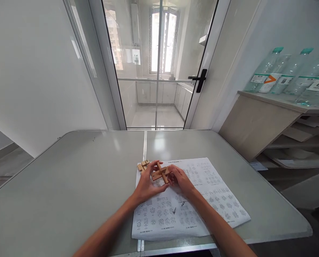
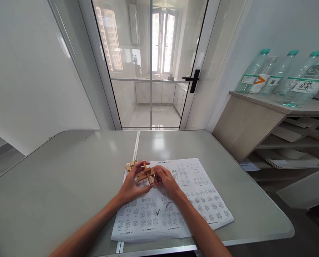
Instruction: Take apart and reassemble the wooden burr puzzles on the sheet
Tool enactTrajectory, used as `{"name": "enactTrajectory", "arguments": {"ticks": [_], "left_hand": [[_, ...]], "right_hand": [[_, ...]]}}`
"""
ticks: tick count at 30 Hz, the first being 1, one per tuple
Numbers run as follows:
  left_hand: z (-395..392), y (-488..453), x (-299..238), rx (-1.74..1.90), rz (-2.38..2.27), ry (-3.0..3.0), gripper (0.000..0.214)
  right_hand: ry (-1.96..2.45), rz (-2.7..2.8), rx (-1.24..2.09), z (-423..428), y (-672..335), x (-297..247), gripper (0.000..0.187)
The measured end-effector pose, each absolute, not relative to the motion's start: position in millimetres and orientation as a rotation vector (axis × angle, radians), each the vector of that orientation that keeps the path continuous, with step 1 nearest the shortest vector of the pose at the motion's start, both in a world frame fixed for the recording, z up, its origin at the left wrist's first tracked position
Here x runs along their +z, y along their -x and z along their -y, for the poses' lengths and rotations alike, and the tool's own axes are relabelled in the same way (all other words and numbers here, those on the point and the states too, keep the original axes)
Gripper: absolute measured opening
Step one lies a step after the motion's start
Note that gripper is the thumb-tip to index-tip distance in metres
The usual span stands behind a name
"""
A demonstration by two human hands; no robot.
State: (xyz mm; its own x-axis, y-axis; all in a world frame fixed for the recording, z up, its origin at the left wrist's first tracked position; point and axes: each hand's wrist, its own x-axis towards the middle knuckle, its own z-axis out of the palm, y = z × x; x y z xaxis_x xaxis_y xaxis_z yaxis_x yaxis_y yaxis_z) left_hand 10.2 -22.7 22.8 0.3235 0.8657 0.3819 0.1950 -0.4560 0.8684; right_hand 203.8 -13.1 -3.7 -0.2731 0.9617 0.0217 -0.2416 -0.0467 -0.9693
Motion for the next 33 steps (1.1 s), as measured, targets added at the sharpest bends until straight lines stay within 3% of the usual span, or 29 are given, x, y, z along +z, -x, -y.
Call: {"name": "enactTrajectory", "arguments": {"ticks": [12, 20, 33], "left_hand": [[16, -6, 24, 1.180, -0.931, -1.590, 0.064], [21, -9, 21, 1.094, -0.994, -1.699, 0.078], [21, -7, 21, 1.140, -1.017, -1.753, 0.078]], "right_hand": [[0.855, 1.406, 1.481, 16, -202, 2, 0.037], [0.840, 1.445, 1.405, 21, -196, -12, 0.027], [0.947, 1.496, 1.312, 26, -195, -2, 0.020]]}}
